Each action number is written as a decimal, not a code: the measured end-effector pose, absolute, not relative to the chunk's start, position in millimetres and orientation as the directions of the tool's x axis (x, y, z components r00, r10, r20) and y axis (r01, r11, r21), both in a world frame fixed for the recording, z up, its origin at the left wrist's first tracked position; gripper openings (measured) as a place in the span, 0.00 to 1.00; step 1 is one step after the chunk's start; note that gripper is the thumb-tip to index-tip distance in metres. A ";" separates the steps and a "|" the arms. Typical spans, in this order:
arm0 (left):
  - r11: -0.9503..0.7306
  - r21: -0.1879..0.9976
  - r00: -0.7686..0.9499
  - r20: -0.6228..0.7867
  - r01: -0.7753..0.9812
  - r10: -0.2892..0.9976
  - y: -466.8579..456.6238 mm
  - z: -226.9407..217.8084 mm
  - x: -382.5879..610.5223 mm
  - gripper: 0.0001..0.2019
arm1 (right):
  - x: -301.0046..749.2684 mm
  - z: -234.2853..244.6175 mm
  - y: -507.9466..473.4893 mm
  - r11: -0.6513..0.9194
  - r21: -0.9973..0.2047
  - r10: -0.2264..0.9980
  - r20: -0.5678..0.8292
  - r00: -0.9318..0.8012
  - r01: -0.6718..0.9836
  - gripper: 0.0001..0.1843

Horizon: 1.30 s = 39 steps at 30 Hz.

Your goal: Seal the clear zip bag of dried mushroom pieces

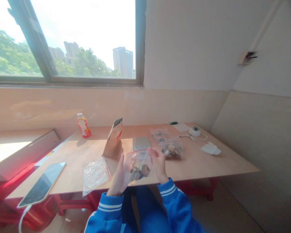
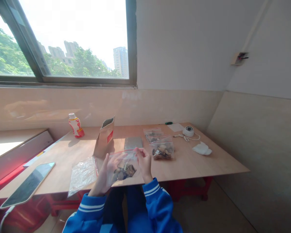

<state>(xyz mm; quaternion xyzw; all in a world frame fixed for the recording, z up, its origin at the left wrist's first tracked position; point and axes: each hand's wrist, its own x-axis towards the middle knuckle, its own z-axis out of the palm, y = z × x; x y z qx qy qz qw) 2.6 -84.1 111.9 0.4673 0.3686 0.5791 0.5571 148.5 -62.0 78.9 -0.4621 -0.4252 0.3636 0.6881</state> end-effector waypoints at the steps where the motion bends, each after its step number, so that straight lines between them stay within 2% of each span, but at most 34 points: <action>1: -0.100 0.952 0.102 0.135 -0.291 0.986 -88.6 112.8 0.3 0.26 | 147.8 74.8 -68.2 0.302 -0.943 0.864 0.207 0.459 -0.142 0.23; 4: -0.138 0.977 0.207 0.170 -0.162 0.963 -95.9 113.0 0.2 0.17 | 145.0 63.0 -86.0 0.270 -0.933 0.788 0.071 0.612 -0.239 0.25; 6: -0.166 0.984 0.181 0.175 -0.062 0.968 -96.2 112.7 5.3 0.15 | 143.7 57.6 -94.1 0.237 -0.922 0.782 -0.007 0.623 -0.307 0.26; 8: -0.186 0.982 0.086 0.187 -0.024 0.979 -95.0 112.6 10.3 0.15 | 144.3 55.7 -98.0 0.216 -0.907 0.820 -0.033 0.571 -0.361 0.27; 13: -0.175 0.983 -0.108 0.170 -0.046 0.980 -96.2 106.9 8.4 0.21 | 153.7 63.2 -101.4 0.230 -0.898 0.904 0.055 0.423 -0.375 0.26; 20: -0.090 0.957 -0.117 0.060 -0.277 0.991 -110.2 95.8 8.9 0.23 | 164.1 70.7 -112.5 0.224 -0.918 0.871 0.038 0.490 -0.327 0.26; 24: -0.091 0.945 -0.074 0.071 -0.313 0.995 -114.9 94.3 13.1 0.25 | 178.8 77.5 -121.5 0.238 -0.961 0.879 0.150 0.452 -0.144 0.28; 27: -0.110 0.951 -0.063 0.095 -0.288 0.993 -116.4 92.5 13.5 0.24 | 189.3 84.1 -127.4 0.280 -0.960 0.889 0.257 0.379 -0.005 0.28; 29: -0.138 0.960 -0.093 0.119 -0.243 0.989 -116.8 91.0 14.0 0.23 | 192.7 86.8 -129.3 0.298 -0.954 0.879 0.286 0.381 0.027 0.27; 34: -0.178 0.976 -0.211 0.148 -0.129 0.966 -115.1 87.6 16.1 0.21 | 193.2 87.6 -128.1 0.288 -0.956 0.860 0.231 0.454 -0.058 0.25; 39: -0.183 0.978 -0.227 0.155 -0.105 0.961 -114.6 88.9 15.9 0.20 | 194.9 90.4 -124.9 0.278 -0.956 0.850 0.201 0.488 -0.092 0.24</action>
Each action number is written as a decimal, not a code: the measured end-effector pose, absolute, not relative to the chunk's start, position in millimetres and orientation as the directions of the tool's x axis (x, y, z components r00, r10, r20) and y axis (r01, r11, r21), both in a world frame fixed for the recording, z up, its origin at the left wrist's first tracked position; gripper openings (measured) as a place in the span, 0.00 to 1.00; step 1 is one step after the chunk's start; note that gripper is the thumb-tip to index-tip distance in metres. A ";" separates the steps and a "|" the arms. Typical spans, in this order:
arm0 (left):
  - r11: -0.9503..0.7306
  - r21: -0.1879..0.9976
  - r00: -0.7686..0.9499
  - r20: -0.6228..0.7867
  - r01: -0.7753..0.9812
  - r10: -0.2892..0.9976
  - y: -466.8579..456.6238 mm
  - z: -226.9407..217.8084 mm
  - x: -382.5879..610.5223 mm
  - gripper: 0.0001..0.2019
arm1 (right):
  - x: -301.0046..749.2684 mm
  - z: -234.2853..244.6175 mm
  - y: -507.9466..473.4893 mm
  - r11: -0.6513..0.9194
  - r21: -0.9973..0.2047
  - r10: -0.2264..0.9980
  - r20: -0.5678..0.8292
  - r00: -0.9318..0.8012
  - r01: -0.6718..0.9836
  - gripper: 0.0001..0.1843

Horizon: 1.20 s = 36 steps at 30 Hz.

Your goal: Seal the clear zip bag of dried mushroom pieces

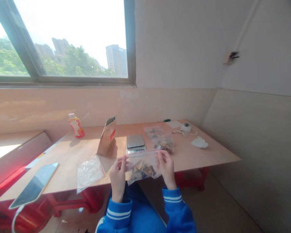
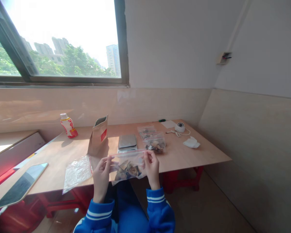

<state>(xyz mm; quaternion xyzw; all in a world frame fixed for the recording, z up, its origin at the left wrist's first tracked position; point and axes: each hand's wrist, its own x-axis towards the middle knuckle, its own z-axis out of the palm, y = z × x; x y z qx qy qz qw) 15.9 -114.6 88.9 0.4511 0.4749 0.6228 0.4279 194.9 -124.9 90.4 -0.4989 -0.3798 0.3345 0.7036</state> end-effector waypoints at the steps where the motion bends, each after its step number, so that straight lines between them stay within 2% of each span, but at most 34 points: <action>1: -0.191 0.976 -0.231 0.163 -0.104 0.959 -115.3 89.9 16.1 0.19 | 195.1 91.0 -124.1 0.287 -0.954 0.846 0.209 0.491 -0.089 0.24; 10: -0.324 0.945 -0.311 0.318 0.032 0.896 -116.4 92.7 27.3 0.15 | 196.7 85.5 -116.3 0.404 -0.915 0.765 0.340 0.547 0.003 0.16; 14: -0.257 0.965 -0.357 0.222 -0.052 0.907 -107.8 88.0 43.0 0.17 | 193.6 80.5 -111.4 0.400 -0.915 0.775 0.315 0.548 -0.040 0.15; 19: -0.218 0.960 -0.410 0.131 -0.175 0.903 -101.0 80.0 55.1 0.19 | 186.0 74.6 -107.7 0.361 -0.923 0.856 0.270 0.441 -0.137 0.15; 26: -0.258 0.935 -0.290 0.183 -0.243 0.939 -111.3 76.3 44.6 0.15 | 181.5 70.3 -103.3 0.321 -0.931 0.862 0.210 0.461 -0.176 0.17; 36: -0.268 0.921 -0.338 0.166 -0.284 0.926 -116.5 75.0 36.0 0.13 | 183.2 71.3 -102.2 0.324 -0.935 0.864 0.231 0.446 -0.143 0.17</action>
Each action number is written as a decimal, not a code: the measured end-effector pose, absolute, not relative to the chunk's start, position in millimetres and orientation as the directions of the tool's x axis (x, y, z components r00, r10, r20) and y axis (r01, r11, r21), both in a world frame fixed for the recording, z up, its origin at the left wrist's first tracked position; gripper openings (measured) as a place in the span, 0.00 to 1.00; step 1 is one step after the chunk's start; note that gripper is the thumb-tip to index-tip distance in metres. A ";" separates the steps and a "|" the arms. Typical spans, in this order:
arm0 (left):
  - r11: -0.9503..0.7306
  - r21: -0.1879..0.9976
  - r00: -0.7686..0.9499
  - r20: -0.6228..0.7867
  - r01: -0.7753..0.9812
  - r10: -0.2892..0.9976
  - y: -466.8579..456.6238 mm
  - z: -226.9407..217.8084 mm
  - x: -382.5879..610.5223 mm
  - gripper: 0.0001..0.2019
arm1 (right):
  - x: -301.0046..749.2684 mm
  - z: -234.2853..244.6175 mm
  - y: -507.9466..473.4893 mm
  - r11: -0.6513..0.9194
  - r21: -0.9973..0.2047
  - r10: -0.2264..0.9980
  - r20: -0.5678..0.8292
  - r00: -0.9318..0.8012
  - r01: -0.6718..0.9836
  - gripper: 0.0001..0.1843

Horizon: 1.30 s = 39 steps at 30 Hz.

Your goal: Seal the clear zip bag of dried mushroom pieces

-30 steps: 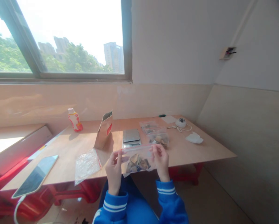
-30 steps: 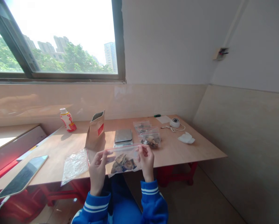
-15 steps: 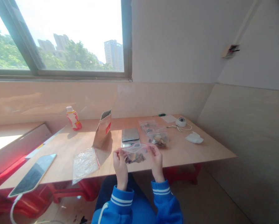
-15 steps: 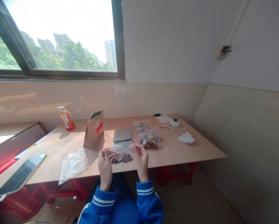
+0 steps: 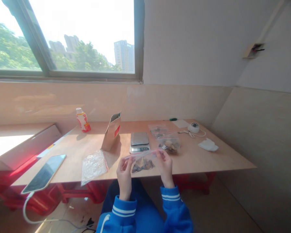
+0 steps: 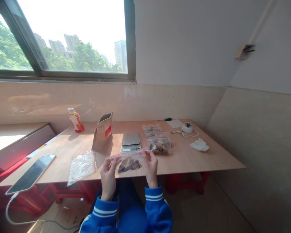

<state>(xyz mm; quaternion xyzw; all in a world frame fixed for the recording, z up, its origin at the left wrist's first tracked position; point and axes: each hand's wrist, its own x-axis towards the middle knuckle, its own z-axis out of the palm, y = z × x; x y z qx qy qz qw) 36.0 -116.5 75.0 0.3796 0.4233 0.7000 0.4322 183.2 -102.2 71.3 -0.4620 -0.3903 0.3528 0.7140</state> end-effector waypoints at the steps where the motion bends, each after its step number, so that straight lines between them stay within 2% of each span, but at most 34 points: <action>1: -0.271 0.923 -0.344 0.170 -0.273 0.924 -117.5 76.9 36.3 0.13 | 183.4 71.0 -101.9 0.327 -0.935 0.862 0.233 0.450 -0.141 0.17; 7: -0.317 0.924 -0.409 0.210 -0.213 0.888 -122.9 89.8 41.9 0.12 | 175.6 73.0 -101.0 0.380 -0.916 0.808 0.259 0.530 -0.132 0.16; 15: -0.326 0.928 -0.376 0.240 -0.182 0.895 -126.2 87.4 43.5 0.14 | 176.8 73.4 -99.1 0.379 -0.892 0.855 0.236 0.463 -0.246 0.15; 20: -0.351 0.918 -0.469 0.232 -0.184 0.852 -128.0 81.6 45.5 0.14 | 177.8 72.3 -99.3 0.366 -0.898 0.865 0.231 0.446 -0.245 0.16; 25: -0.381 0.918 -0.550 0.262 -0.111 0.793 -130.3 87.0 46.6 0.14 | 178.2 69.0 -99.2 0.318 -0.913 0.911 0.219 0.350 -0.256 0.20; 30: -0.372 0.916 -0.581 0.223 -0.150 0.783 -131.2 91.6 45.6 0.15 | 179.0 72.0 -101.2 0.313 -0.933 0.934 0.268 0.236 -0.179 0.16; 33: -0.362 0.919 -0.567 0.218 -0.154 0.794 -127.8 88.3 41.1 0.15 | 179.2 75.0 -102.5 0.316 -0.937 0.936 0.282 0.208 -0.148 0.14; 39: -0.312 0.928 -0.471 0.187 -0.203 0.862 -121.4 73.6 28.0 0.16 | 177.7 78.1 -103.9 0.303 -0.940 0.923 0.249 0.293 -0.156 0.15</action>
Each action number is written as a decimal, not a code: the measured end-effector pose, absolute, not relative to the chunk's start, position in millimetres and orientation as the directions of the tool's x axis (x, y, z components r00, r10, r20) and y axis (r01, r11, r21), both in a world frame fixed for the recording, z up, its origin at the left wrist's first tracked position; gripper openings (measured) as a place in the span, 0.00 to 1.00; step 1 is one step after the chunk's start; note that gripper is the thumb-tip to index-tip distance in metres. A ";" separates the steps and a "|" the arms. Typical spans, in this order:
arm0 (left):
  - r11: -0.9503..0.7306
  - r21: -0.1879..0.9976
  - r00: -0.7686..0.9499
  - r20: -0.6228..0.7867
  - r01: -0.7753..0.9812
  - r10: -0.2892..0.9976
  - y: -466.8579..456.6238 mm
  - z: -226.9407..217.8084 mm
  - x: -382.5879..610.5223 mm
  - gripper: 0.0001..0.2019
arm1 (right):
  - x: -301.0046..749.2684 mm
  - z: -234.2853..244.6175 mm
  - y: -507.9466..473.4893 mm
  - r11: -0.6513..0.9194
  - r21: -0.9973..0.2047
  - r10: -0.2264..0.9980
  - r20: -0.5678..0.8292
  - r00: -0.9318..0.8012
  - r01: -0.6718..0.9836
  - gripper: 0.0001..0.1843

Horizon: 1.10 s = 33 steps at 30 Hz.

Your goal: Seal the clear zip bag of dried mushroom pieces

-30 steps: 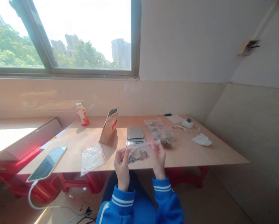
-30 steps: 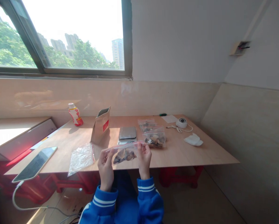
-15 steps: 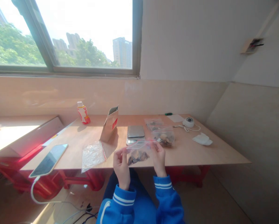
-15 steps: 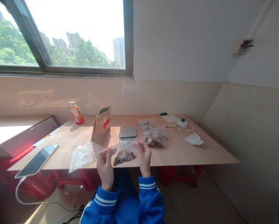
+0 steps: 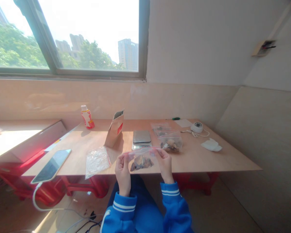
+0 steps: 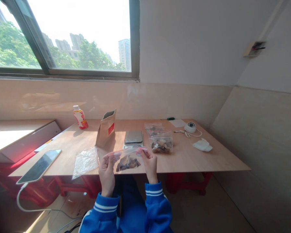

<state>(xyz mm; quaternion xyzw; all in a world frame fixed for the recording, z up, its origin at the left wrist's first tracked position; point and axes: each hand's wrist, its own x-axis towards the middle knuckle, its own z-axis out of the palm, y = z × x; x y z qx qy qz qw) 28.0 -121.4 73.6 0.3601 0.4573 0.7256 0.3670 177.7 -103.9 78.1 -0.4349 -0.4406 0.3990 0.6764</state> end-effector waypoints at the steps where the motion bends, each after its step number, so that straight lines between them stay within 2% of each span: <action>1: -0.302 0.925 -0.456 0.172 -0.229 0.873 -121.5 71.8 26.7 0.17 | 177.1 78.6 -104.1 0.305 -0.938 0.922 0.247 0.297 -0.164 0.15; 8: -0.300 0.896 -0.452 0.129 -0.329 0.883 -124.3 72.4 23.8 0.16 | 174.0 79.2 -104.3 0.285 -0.939 0.929 0.222 0.297 -0.191 0.16; 16: -0.312 0.935 -0.483 0.198 -0.167 0.853 -124.3 75.8 17.0 0.16 | 175.8 76.3 -102.7 0.300 -0.937 0.919 0.234 0.316 -0.178 0.15; 25: -0.240 0.970 -0.467 0.192 -0.045 0.863 -121.4 70.0 7.3 0.19 | 174.2 81.4 -105.1 0.307 -0.940 0.906 0.240 0.348 -0.150 0.16; 33: -0.275 0.962 -0.472 0.242 0.000 0.848 -124.7 77.4 8.1 0.19 | 171.8 80.2 -103.4 0.302 -0.941 0.915 0.242 0.324 -0.152 0.16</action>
